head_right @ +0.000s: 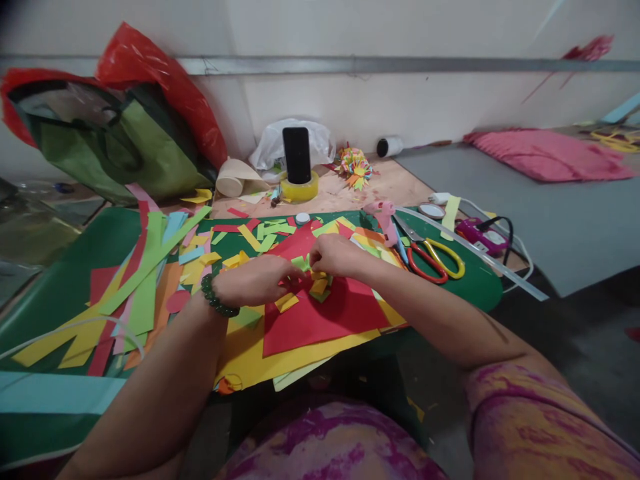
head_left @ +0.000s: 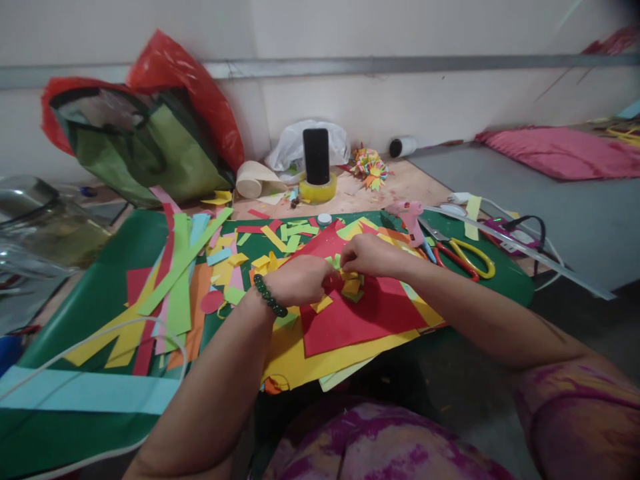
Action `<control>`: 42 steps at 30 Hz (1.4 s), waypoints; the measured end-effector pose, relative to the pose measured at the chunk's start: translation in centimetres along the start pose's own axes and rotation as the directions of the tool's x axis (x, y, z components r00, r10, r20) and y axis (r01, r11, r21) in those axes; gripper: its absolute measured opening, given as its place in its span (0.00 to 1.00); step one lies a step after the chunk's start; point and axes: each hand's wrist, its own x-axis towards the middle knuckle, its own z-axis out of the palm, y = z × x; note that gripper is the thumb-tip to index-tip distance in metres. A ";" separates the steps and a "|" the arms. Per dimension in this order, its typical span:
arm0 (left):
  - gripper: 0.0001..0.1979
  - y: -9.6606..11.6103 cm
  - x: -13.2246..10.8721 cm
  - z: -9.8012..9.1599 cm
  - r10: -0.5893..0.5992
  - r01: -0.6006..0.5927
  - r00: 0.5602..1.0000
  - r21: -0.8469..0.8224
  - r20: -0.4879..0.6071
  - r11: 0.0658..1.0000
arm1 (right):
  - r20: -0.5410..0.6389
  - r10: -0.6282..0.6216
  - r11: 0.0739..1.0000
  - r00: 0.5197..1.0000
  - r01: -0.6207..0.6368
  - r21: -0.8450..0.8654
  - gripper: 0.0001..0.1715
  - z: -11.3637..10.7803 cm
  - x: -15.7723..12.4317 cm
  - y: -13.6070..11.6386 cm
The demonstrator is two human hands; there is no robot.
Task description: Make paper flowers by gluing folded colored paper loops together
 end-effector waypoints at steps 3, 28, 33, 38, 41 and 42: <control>0.14 0.1 0.0 0.1 -0.017 0.017 1.000 0.019 -0.012 1.000 | 0.006 -0.018 1.000 1.000 0.018 -0.018 0.11 0.0 0.1 0.1; 0.20 0.8 0.6 0.6 -0.040 0.040 0.999 0.058 -0.001 0.997 | -0.136 0.064 0.997 0.989 -0.068 -0.026 0.10 -0.5 -1.4 0.4; 0.19 0.8 0.5 0.3 -0.047 0.046 0.999 0.028 0.018 0.999 | -0.142 0.179 0.984 0.974 -0.179 0.017 0.09 -0.2 -2.2 1.1; 0.15 0.7 0.6 0.4 -0.037 0.036 0.999 0.064 0.028 0.997 | -0.098 0.178 0.984 0.979 -0.176 0.030 0.13 0.4 -2.2 0.9; 0.14 0.5 0.8 0.7 -0.033 0.032 0.999 0.076 0.018 0.997 | -0.117 0.170 0.985 0.979 -0.166 0.040 0.12 0.6 -2.1 0.9; 0.14 0.5 0.9 0.8 -0.031 0.030 0.999 0.073 0.016 0.997 | -0.127 0.164 0.986 0.978 -0.160 0.042 0.11 0.6 -2.1 0.9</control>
